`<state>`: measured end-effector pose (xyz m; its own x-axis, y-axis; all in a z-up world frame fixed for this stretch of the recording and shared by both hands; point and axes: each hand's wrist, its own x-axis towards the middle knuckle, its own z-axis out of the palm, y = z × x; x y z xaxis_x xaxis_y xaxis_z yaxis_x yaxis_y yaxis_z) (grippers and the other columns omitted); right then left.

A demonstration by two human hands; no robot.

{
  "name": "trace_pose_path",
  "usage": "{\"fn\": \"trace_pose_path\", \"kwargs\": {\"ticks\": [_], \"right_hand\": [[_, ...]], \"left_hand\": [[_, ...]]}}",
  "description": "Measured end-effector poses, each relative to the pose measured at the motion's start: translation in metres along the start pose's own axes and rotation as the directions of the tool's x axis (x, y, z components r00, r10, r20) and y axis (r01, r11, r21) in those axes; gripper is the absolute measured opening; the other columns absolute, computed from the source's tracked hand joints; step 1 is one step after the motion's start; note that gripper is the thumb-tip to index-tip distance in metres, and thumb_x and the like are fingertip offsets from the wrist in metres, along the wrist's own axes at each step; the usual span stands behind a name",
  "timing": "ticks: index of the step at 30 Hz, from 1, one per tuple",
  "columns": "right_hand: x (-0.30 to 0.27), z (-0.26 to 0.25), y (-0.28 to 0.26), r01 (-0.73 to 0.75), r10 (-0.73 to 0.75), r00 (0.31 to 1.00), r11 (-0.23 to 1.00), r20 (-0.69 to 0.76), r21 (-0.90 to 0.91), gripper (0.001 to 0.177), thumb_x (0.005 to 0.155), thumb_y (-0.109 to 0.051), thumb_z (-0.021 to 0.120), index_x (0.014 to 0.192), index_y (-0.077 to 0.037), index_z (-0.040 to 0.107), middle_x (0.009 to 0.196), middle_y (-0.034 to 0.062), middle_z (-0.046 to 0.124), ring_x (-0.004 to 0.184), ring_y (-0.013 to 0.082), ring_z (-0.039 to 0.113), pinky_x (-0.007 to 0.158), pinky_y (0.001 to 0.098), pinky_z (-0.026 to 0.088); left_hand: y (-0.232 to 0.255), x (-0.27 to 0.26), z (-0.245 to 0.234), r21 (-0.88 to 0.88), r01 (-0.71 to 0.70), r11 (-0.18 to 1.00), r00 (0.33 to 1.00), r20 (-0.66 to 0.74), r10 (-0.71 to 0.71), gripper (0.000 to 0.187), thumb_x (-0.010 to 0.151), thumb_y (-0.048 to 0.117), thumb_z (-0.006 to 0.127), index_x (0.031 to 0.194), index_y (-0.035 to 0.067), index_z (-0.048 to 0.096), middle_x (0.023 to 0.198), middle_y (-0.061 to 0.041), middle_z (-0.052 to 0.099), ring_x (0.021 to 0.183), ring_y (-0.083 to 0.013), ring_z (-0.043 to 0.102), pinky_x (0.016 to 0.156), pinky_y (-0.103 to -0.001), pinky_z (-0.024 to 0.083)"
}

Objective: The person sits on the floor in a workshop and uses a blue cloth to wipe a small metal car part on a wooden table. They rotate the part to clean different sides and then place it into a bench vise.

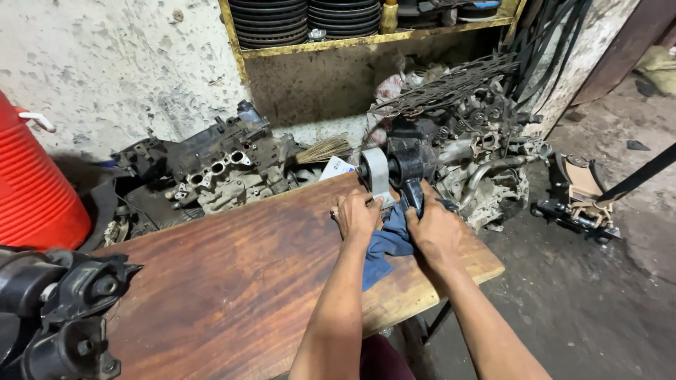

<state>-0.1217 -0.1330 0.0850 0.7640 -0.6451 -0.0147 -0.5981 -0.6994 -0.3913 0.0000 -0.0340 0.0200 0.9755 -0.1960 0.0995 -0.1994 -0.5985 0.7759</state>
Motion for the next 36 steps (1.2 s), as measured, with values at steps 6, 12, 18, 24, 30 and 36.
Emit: {"fn": "trace_pose_path", "kwargs": {"ticks": [6,12,18,24,30,36], "right_hand": [[-0.001,-0.001,0.004,0.033,-0.034,0.999,0.999,-0.005,-0.04,0.059,0.092,-0.056,0.052,0.142,-0.026,0.059,0.132,0.0051,0.069,0.123,0.0327,0.066,0.104,0.0508,0.052],[0.015,0.035,0.022,0.258,-0.144,0.939,0.894,-0.311,0.366,0.044,0.094,-0.029,0.069,0.13,-0.006,0.06,0.124,0.0231,0.064,0.119,0.0463,0.061,0.103,0.0553,0.05],[0.018,0.066,-0.034,0.311,-0.251,0.947,0.567,-0.2,0.763,0.034,0.095,-0.01,0.062,0.128,-0.02,0.066,0.114,0.0022,0.074,0.117,0.0201,0.067,0.103,0.0388,0.05],[-0.075,0.036,-0.119,0.363,-0.493,0.844,0.235,-0.211,0.902,0.041,0.096,0.001,0.058,0.135,-0.011,0.063,0.115,0.0093,0.069,0.115,0.018,0.06,0.103,0.0361,0.047],[-0.072,0.048,-0.162,0.454,-0.663,0.717,0.207,-0.218,0.867,0.052,0.091,0.008,0.059,0.139,-0.012,0.059,0.125,0.0165,0.069,0.123,0.0237,0.064,0.1,0.0365,0.051],[-0.111,0.031,-0.179,0.654,-0.643,0.66,0.236,-0.389,0.718,0.055,0.087,0.011,0.047,0.133,-0.014,0.063,0.118,0.0136,0.068,0.119,0.0261,0.064,0.102,0.0411,0.05]], "left_hand": [[-0.008,0.002,0.009,0.124,-0.001,0.992,0.999,0.041,-0.004,0.038,0.096,0.048,0.063,0.124,0.026,0.073,0.121,0.005,0.064,0.128,-0.0254,0.048,0.111,-0.056,0.043],[0.013,-0.04,-0.039,0.004,-0.039,0.999,0.991,0.131,0.038,0.044,0.097,0.043,0.057,0.134,0.022,0.067,0.13,-0.001,0.061,0.132,-0.029,0.048,0.109,-0.057,0.047],[-0.023,-0.051,-0.063,-0.198,-0.1,0.975,0.984,0.124,0.126,0.04,0.097,0.05,0.057,0.126,0.026,0.073,0.127,-0.003,0.068,0.131,-0.0336,0.056,0.113,-0.051,0.045],[-0.07,-0.099,-0.135,-0.744,0.169,0.646,0.983,0.178,-0.052,0.049,0.1,0.054,0.062,0.131,0.017,0.071,0.119,-0.019,0.066,0.074,-0.0254,0.058,0.033,-0.031,0.053],[-0.113,-0.123,-0.209,-0.706,-0.149,0.692,0.96,-0.271,-0.07,0.023,0.088,0.022,0.078,0.107,0.008,0.079,0.09,-0.006,0.071,0.089,-0.0139,0.061,0.079,-0.03,0.054],[-0.141,-0.17,-0.297,0.295,0.148,0.944,0.771,-0.632,0.077,0.014,0.085,0.03,0.074,0.097,0.024,0.07,0.099,-0.001,0.069,0.106,-0.0321,0.06,0.092,-0.053,0.045]]}}
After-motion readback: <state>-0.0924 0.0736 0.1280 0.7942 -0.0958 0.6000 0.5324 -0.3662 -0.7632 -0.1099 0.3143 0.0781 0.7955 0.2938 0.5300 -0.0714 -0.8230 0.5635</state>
